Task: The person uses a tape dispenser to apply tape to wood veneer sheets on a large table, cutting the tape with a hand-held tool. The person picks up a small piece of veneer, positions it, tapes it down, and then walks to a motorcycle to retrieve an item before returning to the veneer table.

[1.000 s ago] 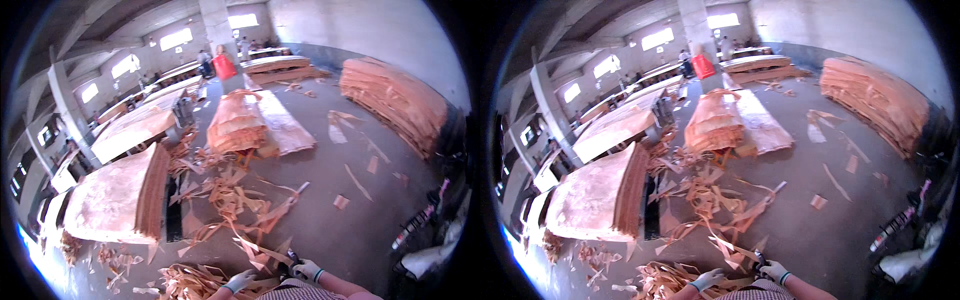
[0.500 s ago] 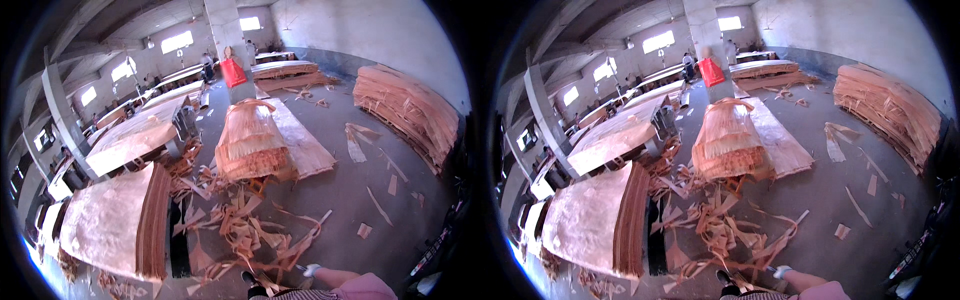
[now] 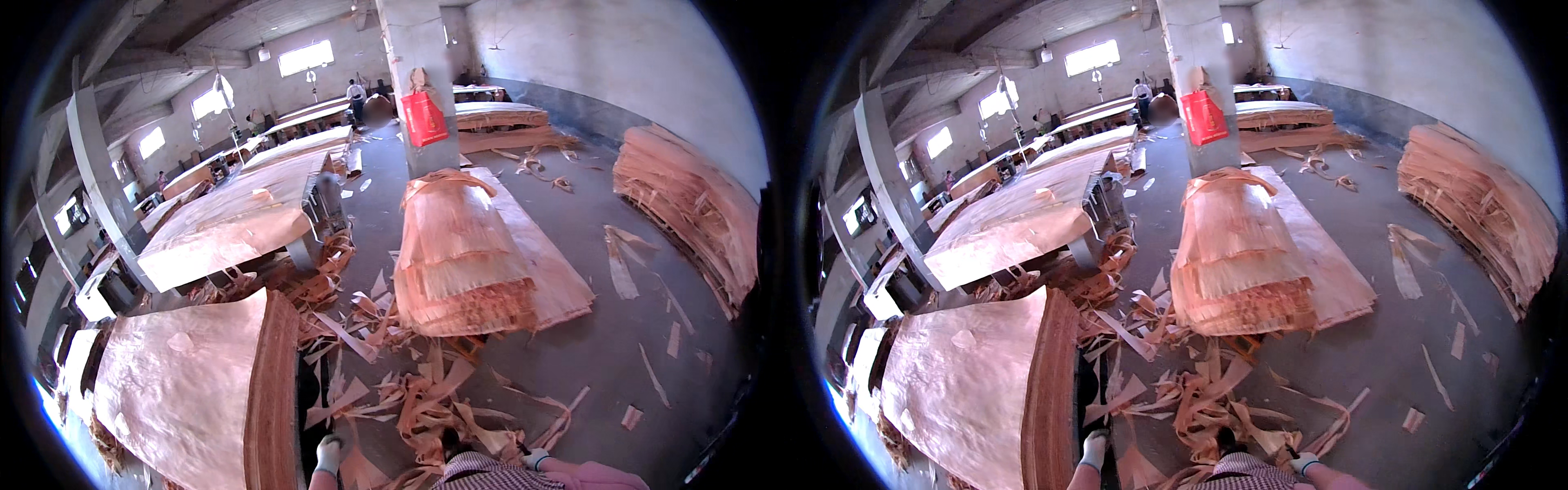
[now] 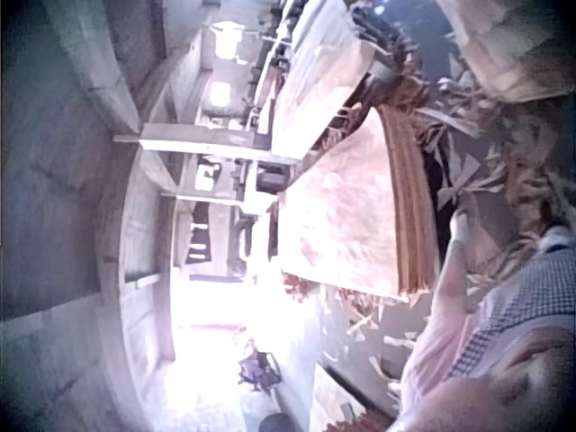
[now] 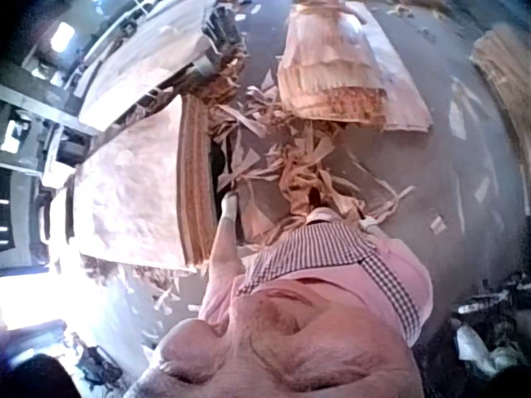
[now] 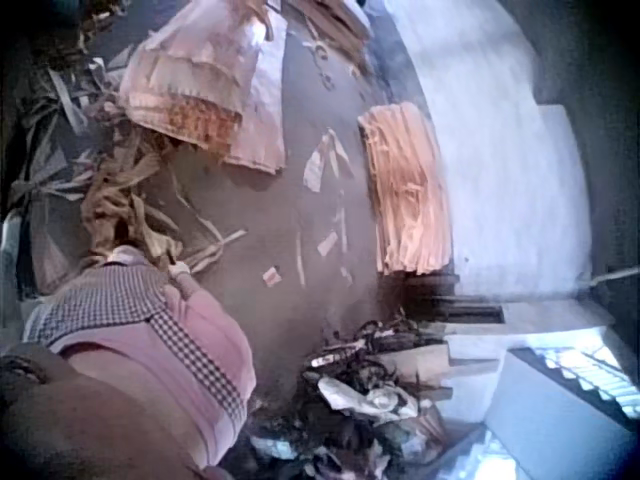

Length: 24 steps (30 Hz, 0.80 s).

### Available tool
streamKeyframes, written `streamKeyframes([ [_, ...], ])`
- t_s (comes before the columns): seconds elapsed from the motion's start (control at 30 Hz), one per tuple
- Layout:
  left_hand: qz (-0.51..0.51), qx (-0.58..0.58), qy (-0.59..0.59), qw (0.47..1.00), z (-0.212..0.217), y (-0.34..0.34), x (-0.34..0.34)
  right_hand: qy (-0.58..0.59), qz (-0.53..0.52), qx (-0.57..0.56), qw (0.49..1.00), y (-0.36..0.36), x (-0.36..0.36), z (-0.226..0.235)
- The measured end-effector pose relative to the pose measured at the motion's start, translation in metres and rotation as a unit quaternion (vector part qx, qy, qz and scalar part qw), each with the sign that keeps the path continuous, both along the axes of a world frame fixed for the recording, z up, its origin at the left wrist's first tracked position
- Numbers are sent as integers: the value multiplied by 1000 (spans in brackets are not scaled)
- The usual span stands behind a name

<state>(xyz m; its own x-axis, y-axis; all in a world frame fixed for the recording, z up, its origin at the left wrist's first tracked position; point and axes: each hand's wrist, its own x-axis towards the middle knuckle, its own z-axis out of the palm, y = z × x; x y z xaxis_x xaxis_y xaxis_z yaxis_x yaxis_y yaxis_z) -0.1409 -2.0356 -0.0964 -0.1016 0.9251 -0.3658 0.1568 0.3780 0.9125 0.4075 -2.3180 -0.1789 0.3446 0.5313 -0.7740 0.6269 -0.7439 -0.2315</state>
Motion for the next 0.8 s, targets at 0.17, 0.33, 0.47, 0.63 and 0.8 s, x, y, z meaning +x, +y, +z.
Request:
streamKeyframes([
  [0.17,-196,213,218,932,46,118,55,-30,113,41,992,209,-23,-11],
  [0.33,-337,-57,332,879,16,114,13,19,128,43,991,434,-43,22],
  [0.47,-148,-241,247,927,-12,173,-28,37,167,140,975,605,-74,56],
  [0.63,-90,-259,206,940,-32,338,-41,90,133,203,966,757,-110,52],
  [0.8,-138,-268,225,927,-45,513,-84,9,190,26,981,851,-125,17],
])
